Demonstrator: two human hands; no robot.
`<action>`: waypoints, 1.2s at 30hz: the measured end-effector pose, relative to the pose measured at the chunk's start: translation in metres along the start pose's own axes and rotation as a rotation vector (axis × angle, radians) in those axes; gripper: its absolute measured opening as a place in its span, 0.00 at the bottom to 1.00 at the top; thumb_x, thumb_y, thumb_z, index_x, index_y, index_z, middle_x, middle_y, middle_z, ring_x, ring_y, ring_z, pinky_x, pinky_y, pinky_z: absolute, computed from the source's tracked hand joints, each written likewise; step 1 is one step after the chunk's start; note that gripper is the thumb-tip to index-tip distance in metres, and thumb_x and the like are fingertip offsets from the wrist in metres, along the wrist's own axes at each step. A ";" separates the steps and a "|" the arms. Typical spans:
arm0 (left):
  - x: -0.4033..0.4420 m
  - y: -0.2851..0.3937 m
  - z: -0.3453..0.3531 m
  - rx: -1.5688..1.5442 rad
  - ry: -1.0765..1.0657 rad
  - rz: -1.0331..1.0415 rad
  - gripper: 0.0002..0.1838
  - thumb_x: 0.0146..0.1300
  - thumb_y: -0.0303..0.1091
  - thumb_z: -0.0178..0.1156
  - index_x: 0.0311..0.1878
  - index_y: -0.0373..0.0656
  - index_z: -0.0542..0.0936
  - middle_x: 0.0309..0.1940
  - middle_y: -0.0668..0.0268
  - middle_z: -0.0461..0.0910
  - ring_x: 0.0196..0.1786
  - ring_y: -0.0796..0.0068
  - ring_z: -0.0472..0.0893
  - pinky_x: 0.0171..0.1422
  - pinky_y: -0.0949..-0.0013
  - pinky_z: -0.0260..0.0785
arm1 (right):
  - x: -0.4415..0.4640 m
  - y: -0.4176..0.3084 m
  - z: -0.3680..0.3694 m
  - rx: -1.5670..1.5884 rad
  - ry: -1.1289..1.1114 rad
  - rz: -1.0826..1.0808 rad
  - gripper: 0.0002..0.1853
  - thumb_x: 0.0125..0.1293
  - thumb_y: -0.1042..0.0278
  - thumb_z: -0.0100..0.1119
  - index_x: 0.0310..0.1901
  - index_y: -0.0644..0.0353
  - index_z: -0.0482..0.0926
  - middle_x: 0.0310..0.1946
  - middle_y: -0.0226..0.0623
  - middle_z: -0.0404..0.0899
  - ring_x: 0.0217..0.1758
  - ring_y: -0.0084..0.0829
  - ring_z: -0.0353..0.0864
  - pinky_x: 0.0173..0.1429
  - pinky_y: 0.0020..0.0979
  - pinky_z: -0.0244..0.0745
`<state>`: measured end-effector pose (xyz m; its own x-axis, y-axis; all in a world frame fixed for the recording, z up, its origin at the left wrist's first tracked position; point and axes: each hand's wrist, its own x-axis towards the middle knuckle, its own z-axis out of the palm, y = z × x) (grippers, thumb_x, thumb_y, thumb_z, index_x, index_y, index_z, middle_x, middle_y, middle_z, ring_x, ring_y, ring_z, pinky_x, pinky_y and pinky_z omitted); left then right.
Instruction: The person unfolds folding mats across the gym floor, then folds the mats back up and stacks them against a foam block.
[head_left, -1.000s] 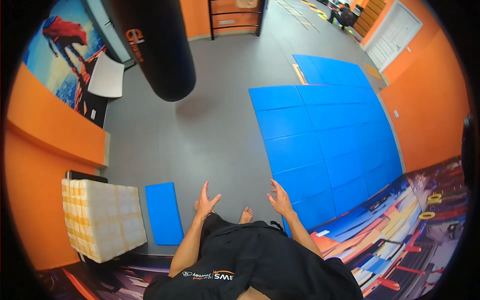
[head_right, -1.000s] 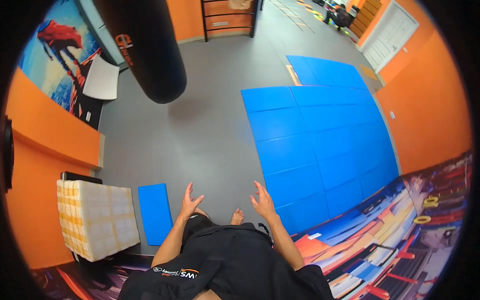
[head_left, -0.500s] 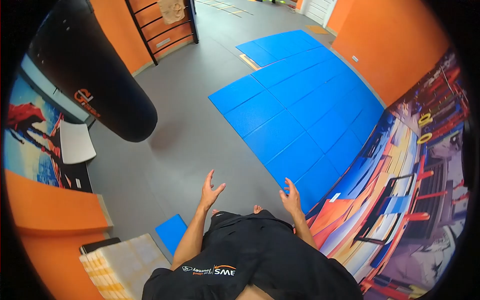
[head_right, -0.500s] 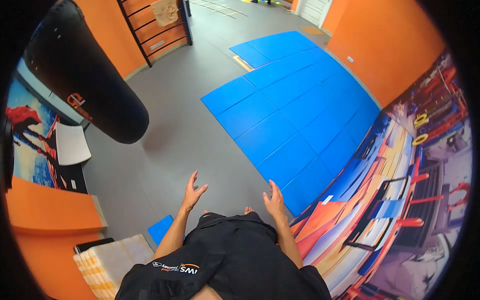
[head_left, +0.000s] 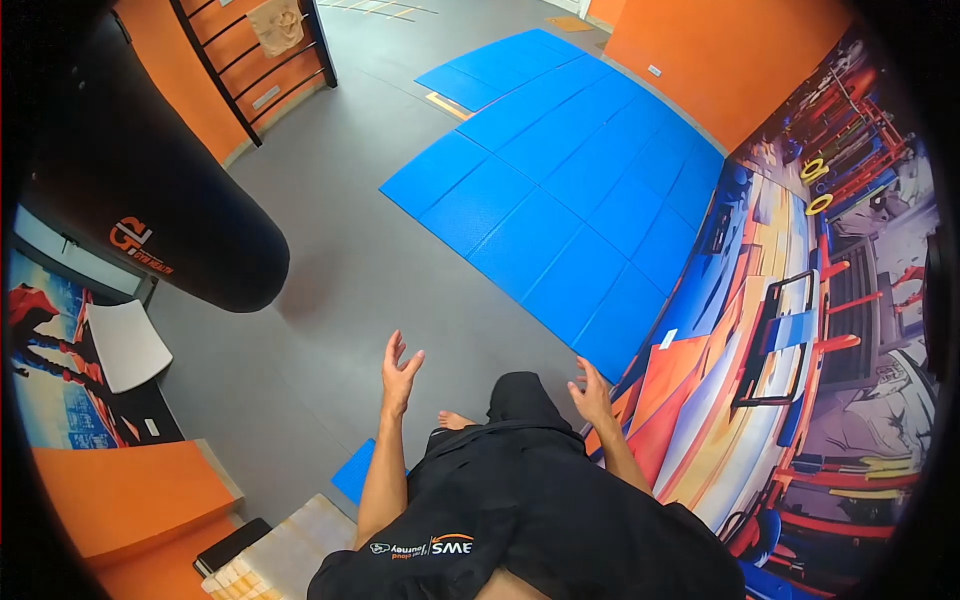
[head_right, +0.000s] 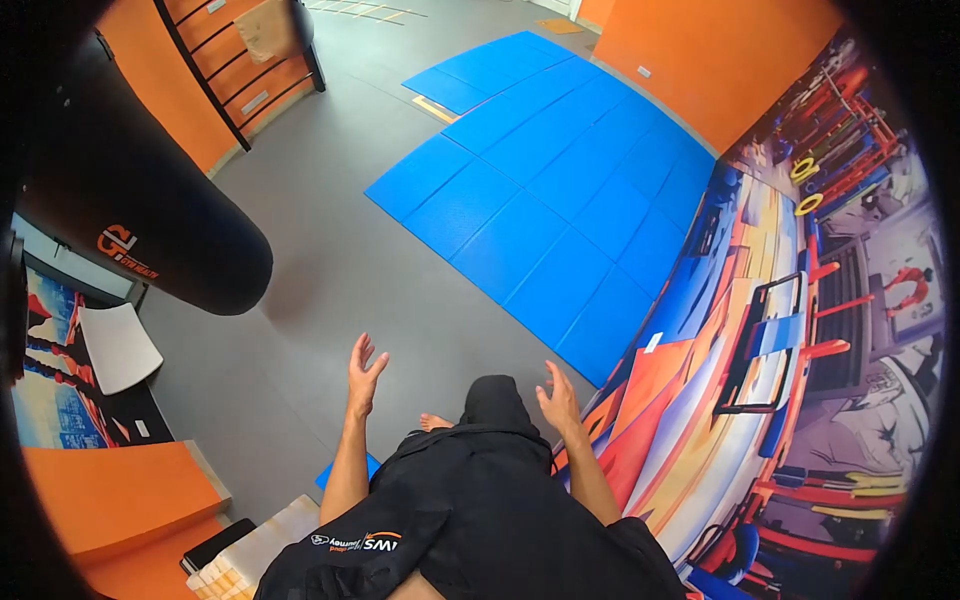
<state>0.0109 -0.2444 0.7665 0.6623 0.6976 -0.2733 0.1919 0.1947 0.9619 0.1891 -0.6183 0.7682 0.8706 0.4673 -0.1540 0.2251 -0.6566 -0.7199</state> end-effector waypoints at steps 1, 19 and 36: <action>0.002 -0.002 -0.004 -0.009 -0.015 -0.004 0.43 0.64 0.37 0.70 0.78 0.42 0.60 0.78 0.52 0.59 0.79 0.54 0.61 0.73 0.51 0.67 | -0.002 -0.003 0.003 -0.015 -0.010 0.002 0.34 0.64 0.75 0.63 0.73 0.58 0.65 0.65 0.49 0.74 0.58 0.42 0.83 0.50 0.38 0.82; 0.113 0.081 -0.047 0.147 -0.094 0.156 0.38 0.61 0.37 0.71 0.74 0.41 0.69 0.70 0.53 0.72 0.73 0.58 0.70 0.72 0.55 0.68 | 0.133 -0.111 0.085 0.038 -0.079 -0.110 0.35 0.63 0.75 0.63 0.72 0.58 0.65 0.67 0.47 0.72 0.57 0.41 0.81 0.54 0.39 0.79; 0.247 0.072 -0.066 0.111 -0.168 0.045 0.38 0.61 0.39 0.73 0.73 0.41 0.69 0.71 0.54 0.72 0.72 0.59 0.72 0.70 0.55 0.70 | 0.216 -0.113 0.090 0.023 0.037 -0.045 0.35 0.61 0.76 0.65 0.71 0.61 0.66 0.64 0.48 0.74 0.55 0.40 0.84 0.47 0.37 0.81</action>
<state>0.1404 -0.0128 0.7691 0.7817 0.5773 -0.2358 0.2316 0.0823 0.9693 0.3120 -0.3903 0.7550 0.8753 0.4739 -0.0961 0.2548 -0.6209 -0.7413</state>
